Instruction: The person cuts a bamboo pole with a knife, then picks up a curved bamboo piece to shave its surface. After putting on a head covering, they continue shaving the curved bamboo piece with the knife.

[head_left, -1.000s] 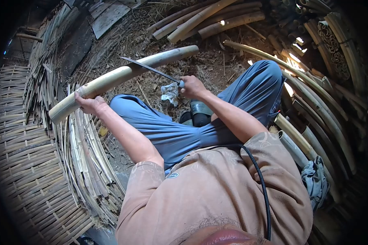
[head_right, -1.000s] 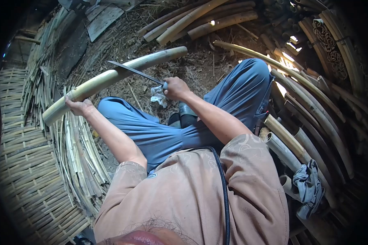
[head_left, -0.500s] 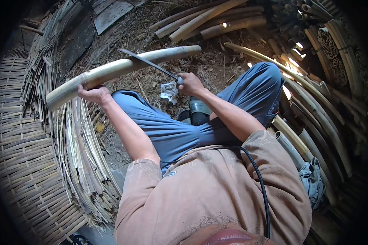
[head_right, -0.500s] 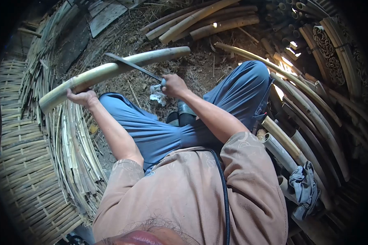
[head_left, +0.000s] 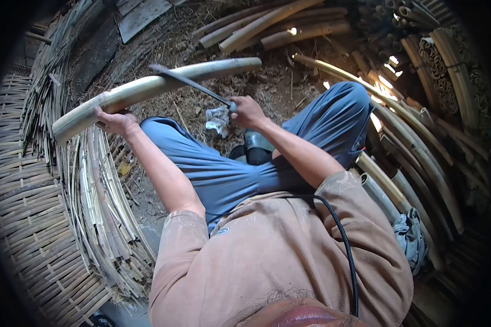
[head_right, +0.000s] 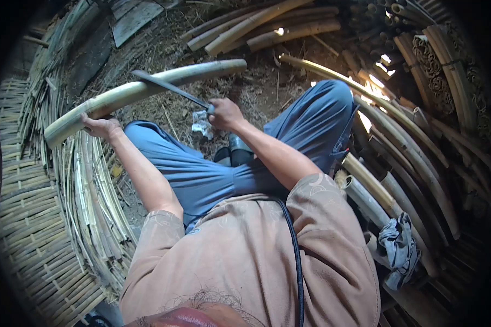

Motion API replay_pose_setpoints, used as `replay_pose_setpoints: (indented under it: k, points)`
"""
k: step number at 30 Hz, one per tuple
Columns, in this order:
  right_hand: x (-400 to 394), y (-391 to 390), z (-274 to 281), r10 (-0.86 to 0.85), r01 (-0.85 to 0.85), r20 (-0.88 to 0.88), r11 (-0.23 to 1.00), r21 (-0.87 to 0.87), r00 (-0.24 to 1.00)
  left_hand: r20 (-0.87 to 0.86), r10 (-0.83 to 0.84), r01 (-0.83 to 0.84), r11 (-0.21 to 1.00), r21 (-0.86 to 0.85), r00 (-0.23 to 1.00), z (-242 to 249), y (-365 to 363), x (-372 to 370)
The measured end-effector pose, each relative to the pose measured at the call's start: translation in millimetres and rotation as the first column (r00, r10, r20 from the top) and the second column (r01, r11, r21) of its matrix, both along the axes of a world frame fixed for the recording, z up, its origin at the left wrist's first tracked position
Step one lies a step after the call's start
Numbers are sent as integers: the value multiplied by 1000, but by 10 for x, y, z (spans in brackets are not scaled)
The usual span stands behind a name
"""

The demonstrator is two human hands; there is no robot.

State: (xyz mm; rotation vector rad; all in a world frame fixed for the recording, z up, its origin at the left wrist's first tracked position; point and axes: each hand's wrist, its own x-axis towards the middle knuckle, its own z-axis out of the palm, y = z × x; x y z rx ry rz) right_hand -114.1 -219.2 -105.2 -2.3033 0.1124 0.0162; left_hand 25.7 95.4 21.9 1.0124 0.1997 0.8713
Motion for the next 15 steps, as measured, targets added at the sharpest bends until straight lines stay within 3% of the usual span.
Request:
replay_pose_setpoints:
  k: [3,4,5,6,8,11,13,15]
  points:
    - [91,-139,2,-13,9,-41,995,-103,999,7,23,-23,999,35,1000,-15,61,21]
    - [111,-288,-283,-95,91,-14,981,-171,995,-6,42,-42,999,18,999,0,26,-24]
    - [208,-495,-631,-254,227,-193,962,-151,948,-12,63,-63,998,-5,998,3,21,-37]
    - [204,-693,-543,-414,399,-358,909,-119,837,-4,-3,3,1000,-11,1000,-24,61,-34]
    - [235,-985,-539,-507,475,-384,861,-183,771,-20,19,-20,999,-27,1000,29,32,6]
    - [255,-923,-472,-286,264,-267,958,-115,920,-107,71,-68,997,29,992,46,-55,-10]
    - [353,-593,-760,-133,139,-142,990,34,981,-103,68,-62,996,56,992,42,-65,17]
    - [320,-207,-414,23,-19,-100,999,43,995,-51,52,-49,998,47,997,63,-86,16]
